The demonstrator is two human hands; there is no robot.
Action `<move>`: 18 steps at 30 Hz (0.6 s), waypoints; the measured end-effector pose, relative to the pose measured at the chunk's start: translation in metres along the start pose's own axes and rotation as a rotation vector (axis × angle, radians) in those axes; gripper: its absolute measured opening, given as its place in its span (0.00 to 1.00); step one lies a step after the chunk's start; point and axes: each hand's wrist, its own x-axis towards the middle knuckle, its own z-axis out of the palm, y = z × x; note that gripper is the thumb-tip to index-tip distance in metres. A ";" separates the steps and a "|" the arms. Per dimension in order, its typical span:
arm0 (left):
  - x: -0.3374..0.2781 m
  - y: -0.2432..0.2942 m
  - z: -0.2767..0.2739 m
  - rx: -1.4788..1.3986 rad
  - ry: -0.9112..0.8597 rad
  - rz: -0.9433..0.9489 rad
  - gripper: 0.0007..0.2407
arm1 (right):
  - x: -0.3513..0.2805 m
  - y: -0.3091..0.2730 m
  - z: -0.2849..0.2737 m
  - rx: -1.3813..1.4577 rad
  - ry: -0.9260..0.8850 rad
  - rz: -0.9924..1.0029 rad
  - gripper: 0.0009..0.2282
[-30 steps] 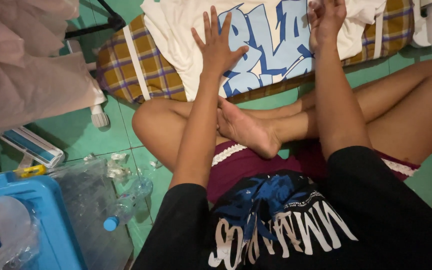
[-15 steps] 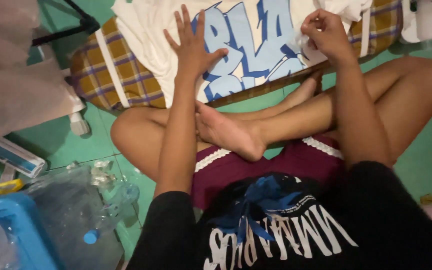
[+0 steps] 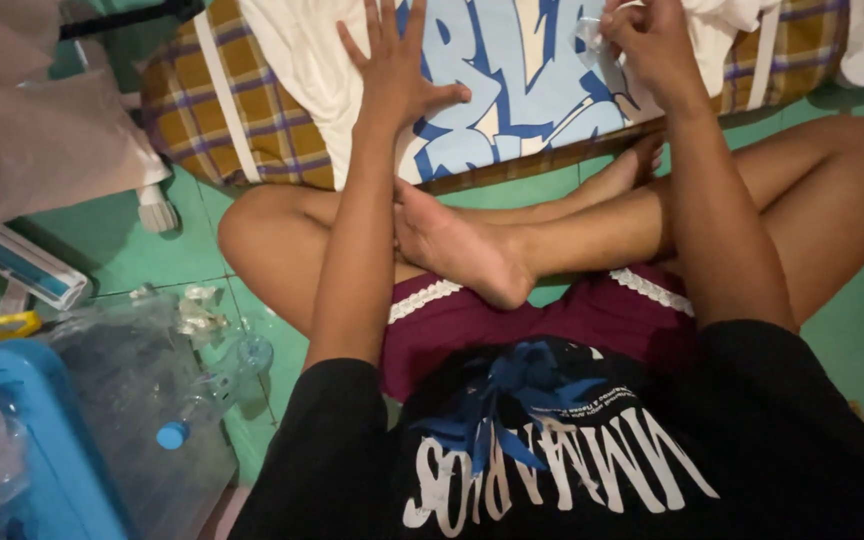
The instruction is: Applying small pieces of tape to a graphic design on a white t-shirt to mask specific areas.
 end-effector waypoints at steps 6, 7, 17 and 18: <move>-0.005 0.005 -0.006 -0.028 -0.018 0.006 0.60 | -0.011 0.002 0.005 -0.057 0.035 0.087 0.13; -0.005 0.008 -0.010 -0.021 -0.040 -0.012 0.58 | -0.011 0.004 0.005 -0.049 0.032 0.087 0.15; -0.007 0.024 -0.012 -0.007 0.058 0.030 0.41 | -0.026 -0.042 0.044 0.046 -0.279 0.112 0.04; -0.006 0.023 -0.006 -0.010 0.057 0.028 0.41 | -0.027 -0.050 0.051 0.044 -0.281 0.114 0.04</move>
